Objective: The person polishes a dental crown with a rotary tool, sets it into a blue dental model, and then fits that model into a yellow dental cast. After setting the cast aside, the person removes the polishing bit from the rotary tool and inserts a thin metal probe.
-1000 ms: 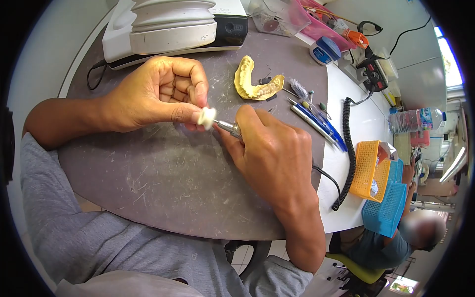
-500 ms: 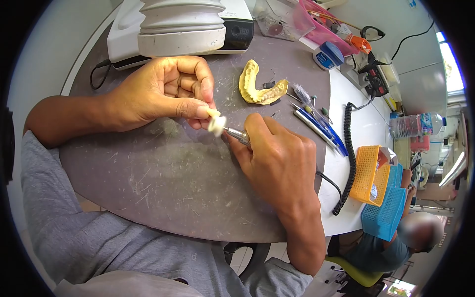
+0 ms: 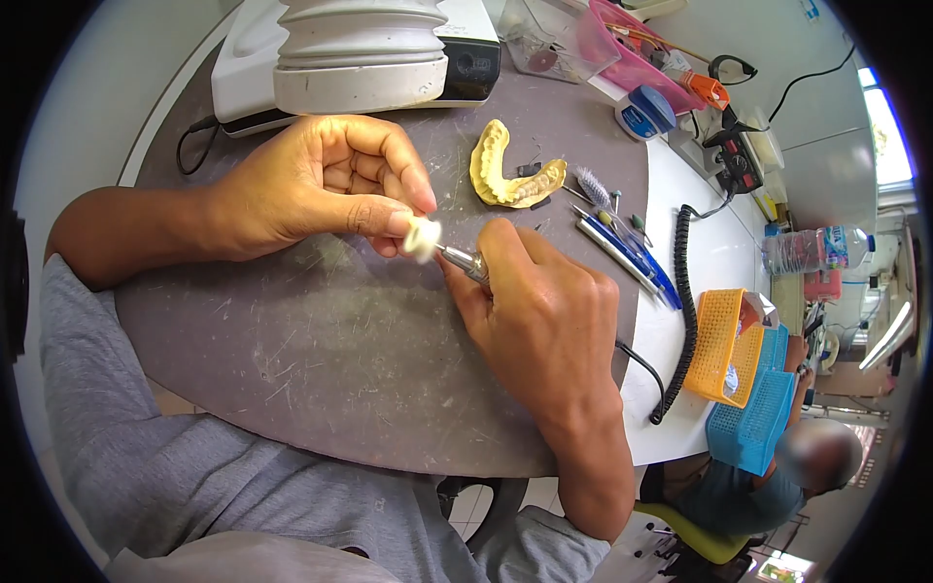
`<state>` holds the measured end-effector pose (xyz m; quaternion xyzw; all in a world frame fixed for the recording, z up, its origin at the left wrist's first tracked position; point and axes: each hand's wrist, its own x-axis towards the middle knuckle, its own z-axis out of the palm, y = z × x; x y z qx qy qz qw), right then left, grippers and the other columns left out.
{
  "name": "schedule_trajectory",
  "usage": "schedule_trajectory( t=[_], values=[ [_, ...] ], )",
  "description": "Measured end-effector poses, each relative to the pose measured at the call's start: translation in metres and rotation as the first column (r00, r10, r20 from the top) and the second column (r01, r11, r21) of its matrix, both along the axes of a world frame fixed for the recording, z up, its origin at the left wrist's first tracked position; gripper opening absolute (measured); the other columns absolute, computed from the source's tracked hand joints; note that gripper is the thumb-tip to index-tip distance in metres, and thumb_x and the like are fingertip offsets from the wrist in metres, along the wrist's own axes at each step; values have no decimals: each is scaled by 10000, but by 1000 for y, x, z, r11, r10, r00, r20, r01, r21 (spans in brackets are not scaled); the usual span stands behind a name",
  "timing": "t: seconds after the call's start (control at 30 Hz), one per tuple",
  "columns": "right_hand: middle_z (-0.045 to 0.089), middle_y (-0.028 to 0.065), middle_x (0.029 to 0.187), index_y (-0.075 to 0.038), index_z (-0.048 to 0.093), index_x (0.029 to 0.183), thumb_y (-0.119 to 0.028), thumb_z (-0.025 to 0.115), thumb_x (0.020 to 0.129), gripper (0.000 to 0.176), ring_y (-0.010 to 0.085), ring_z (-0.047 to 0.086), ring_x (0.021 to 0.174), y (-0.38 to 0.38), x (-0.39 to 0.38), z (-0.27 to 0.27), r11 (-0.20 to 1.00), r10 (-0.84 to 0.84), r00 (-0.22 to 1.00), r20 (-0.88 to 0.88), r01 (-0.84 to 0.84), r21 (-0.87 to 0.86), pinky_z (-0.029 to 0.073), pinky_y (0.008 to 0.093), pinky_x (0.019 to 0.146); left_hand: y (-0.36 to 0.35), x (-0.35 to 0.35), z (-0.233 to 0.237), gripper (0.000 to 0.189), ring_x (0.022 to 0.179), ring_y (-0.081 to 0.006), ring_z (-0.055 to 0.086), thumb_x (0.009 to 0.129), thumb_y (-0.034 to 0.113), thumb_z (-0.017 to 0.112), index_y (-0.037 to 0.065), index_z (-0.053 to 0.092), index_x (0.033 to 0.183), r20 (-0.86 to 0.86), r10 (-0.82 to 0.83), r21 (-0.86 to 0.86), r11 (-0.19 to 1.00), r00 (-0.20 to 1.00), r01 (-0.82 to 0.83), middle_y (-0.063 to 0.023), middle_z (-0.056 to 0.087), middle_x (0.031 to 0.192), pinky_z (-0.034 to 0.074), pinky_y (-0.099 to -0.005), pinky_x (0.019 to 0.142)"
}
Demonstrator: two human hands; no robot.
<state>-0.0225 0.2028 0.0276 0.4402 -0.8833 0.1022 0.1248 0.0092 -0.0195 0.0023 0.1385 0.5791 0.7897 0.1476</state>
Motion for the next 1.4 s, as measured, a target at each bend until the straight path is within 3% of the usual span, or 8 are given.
schedule_trajectory(
  t=[0.63,0.87,1.4],
  values=[
    [568,72,629,-59,517,737,-249,780,771,326,261,578,510,1,-4,-1,998,-57,998,15,58,-33,420,380,458,0,1,0,142,819,-118,647,900,84,674,-1,623,1003,-31,-6,-45,999,1000,5,-87,679,929,541,-256,762],
    [560,70,624,-59,515,733,-245,775,779,323,259,567,503,2,-4,-1,998,-26,999,26,27,-59,415,379,454,2,2,4,149,831,-117,647,902,86,671,12,625,1023,38,26,-15,1000,999,-25,-81,677,944,539,-258,774],
    [559,77,631,-58,516,748,-223,777,764,309,268,570,513,-1,0,-1,997,12,999,36,-9,-79,424,377,467,1,2,3,154,829,-105,638,898,93,679,21,631,1025,10,23,-13,1000,1000,-23,-72,678,951,532,-244,774]
  ],
)
